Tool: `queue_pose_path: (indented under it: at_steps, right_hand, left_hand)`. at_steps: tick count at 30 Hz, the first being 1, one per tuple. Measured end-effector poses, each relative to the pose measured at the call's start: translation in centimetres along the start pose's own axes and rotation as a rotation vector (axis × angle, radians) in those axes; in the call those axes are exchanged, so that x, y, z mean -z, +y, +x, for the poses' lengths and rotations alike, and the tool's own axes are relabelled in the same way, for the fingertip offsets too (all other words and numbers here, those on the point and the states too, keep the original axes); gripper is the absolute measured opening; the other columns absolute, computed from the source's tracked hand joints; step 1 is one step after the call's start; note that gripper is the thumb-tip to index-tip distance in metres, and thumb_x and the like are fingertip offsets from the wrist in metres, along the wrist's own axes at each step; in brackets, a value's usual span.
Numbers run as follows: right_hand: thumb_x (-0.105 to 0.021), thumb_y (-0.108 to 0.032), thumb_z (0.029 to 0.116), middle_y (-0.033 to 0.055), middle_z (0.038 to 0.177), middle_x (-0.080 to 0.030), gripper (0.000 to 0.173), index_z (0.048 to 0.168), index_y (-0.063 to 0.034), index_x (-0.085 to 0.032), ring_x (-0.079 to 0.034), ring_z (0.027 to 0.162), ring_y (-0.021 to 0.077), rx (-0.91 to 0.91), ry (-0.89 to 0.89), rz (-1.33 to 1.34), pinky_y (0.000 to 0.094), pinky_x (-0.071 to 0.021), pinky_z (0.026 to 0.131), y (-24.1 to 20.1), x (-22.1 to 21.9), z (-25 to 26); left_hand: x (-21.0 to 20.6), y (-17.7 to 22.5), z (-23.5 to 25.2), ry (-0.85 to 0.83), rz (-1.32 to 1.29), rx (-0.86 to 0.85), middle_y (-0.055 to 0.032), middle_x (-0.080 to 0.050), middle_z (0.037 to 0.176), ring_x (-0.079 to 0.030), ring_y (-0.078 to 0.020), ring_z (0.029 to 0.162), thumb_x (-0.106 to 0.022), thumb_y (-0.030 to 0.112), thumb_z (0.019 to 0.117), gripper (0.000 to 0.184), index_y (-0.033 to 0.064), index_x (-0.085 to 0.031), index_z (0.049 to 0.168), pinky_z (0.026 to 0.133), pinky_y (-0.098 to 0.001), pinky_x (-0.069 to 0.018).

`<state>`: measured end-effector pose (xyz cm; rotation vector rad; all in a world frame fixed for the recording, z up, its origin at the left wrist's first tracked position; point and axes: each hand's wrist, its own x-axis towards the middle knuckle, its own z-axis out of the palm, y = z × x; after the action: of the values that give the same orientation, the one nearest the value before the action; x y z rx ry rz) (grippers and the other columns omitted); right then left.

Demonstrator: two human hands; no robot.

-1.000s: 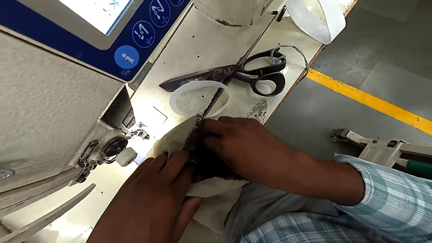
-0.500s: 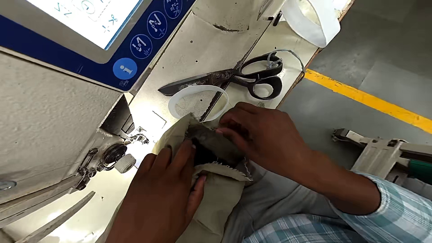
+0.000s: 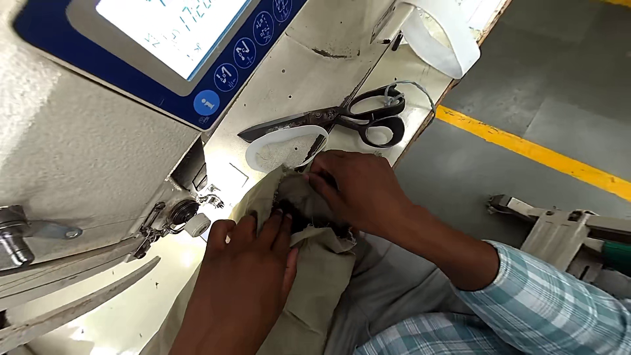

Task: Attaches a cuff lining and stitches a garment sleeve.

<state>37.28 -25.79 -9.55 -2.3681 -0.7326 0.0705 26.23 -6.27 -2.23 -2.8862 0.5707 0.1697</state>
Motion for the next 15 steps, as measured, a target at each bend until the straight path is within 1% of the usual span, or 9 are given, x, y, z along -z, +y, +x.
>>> queue_pose_path:
  at_steps: [2, 4, 6, 8, 9, 10, 12, 14, 15]
  right_hand:
    - [-0.055, -0.038, 0.1034, -0.0017, 0.074, -0.060, 0.030, 0.087, -0.0166, -0.067, -0.060, 0.062, 0.0154, -0.008, 0.004, -0.017, 0.0363, -0.0439, 0.050, 0.1, -0.1, 0.2]
    - [-0.058, -0.043, 0.1021, -0.0022, 0.073, -0.060, 0.030, 0.089, -0.0173, -0.068, -0.060, 0.061, 0.0156, -0.014, -0.001, -0.025, 0.0368, -0.0433, 0.049, 0.1, -0.1, 0.0]
    - [-0.064, -0.049, 0.0977, -0.0032, 0.070, -0.060, 0.032, 0.096, -0.0171, -0.068, -0.060, 0.059, 0.0154, -0.015, -0.042, -0.014, 0.0385, -0.0461, 0.050, 0.3, 0.9, -0.5]
    - [-0.069, -0.058, 0.0913, -0.0049, 0.067, -0.059, 0.042, 0.103, -0.0173, -0.069, -0.059, 0.055, 0.0151, -0.012, -0.119, -0.025, 0.0409, -0.0487, 0.049, 0.4, 2.5, -1.6]
    - [-0.070, -0.059, 0.0888, -0.0066, 0.065, -0.059, 0.043, 0.104, -0.0188, -0.069, -0.059, 0.054, 0.0141, -0.013, -0.156, -0.053, 0.0411, -0.0491, 0.049, 0.4, 3.2, -2.3]
    - [-0.070, -0.060, 0.0876, -0.0084, 0.064, -0.059, 0.041, 0.100, -0.0208, -0.069, -0.059, 0.054, 0.0125, -0.014, -0.186, -0.088, 0.0403, -0.0486, 0.049, 0.4, 3.7, -2.9]
    - [-0.070, -0.058, 0.0884, -0.0116, 0.064, -0.059, 0.032, 0.088, -0.0252, -0.068, -0.059, 0.055, 0.0083, -0.018, -0.206, -0.135, 0.0368, -0.0487, 0.048, 0.5, 4.1, -3.9]
    - [-0.070, -0.043, 0.0904, -0.0109, 0.063, -0.058, 0.020, 0.083, -0.0250, -0.068, -0.058, 0.053, 0.0083, -0.014, -0.176, -0.105, 0.0364, -0.0465, 0.046, 0.9, 4.1, -4.0]
    - [-0.070, -0.038, 0.0910, -0.0098, 0.062, -0.057, 0.017, 0.083, -0.0240, -0.067, -0.057, 0.052, 0.0096, -0.018, -0.165, -0.080, 0.0376, -0.0458, 0.045, 1.2, 4.2, -3.7]
  left_hand:
    - [-0.2, 0.0, 0.0, 0.000, -0.028, 0.010, 0.0023, -0.074, 0.126, -0.068, -0.0273, 0.095, -0.036, 0.044, 0.1035, 0.052, 0.0181, -0.077, 0.123, 0.079, -0.0483, -0.0466]
    - [-0.3, 0.0, 0.0, 0.000, -0.061, 0.017, 0.0019, -0.074, 0.125, -0.068, -0.0273, 0.096, -0.038, 0.044, 0.1027, 0.050, 0.0180, -0.078, 0.120, 0.079, -0.0483, -0.0476]
    - [-0.3, 0.1, 0.0, -0.014, -0.066, 0.029, 0.0026, -0.073, 0.126, -0.068, -0.0271, 0.098, -0.037, 0.044, 0.1031, 0.050, 0.0192, -0.077, 0.120, 0.080, -0.0482, -0.0482]
    - [-0.2, 0.3, 0.0, -0.021, -0.066, 0.040, 0.0015, -0.074, 0.125, -0.068, -0.0278, 0.098, -0.037, 0.044, 0.1031, 0.051, 0.0189, -0.077, 0.121, 0.080, -0.0483, -0.0484]
    - [-0.2, 0.5, 0.0, -0.023, -0.069, 0.046, 0.0007, -0.074, 0.124, -0.067, -0.0281, 0.098, -0.037, 0.043, 0.1031, 0.050, 0.0182, -0.077, 0.121, 0.079, -0.0482, -0.0480]
    - [-0.2, 0.6, 0.0, -0.029, -0.069, 0.052, 0.0003, -0.073, 0.124, -0.067, -0.0284, 0.098, -0.038, 0.043, 0.1032, 0.050, 0.0177, -0.077, 0.122, 0.080, -0.0482, -0.0484]
    - [-0.2, 0.8, 0.1, -0.038, -0.062, 0.058, -0.0010, -0.073, 0.125, -0.067, -0.0297, 0.101, -0.038, 0.043, 0.1037, 0.051, 0.0166, -0.076, 0.123, 0.080, -0.0482, -0.0496]
    - [-0.2, 0.9, 0.2, -0.035, -0.061, 0.060, -0.0022, -0.073, 0.126, -0.067, -0.0306, 0.101, -0.039, 0.044, 0.1030, 0.051, 0.0150, -0.076, 0.123, 0.080, -0.0479, -0.0498]
    - [-0.2, 1.0, 0.2, -0.036, -0.058, 0.059, -0.0025, -0.072, 0.127, -0.067, -0.0309, 0.102, -0.040, 0.044, 0.1028, 0.051, 0.0143, -0.076, 0.123, 0.080, -0.0481, -0.0499]
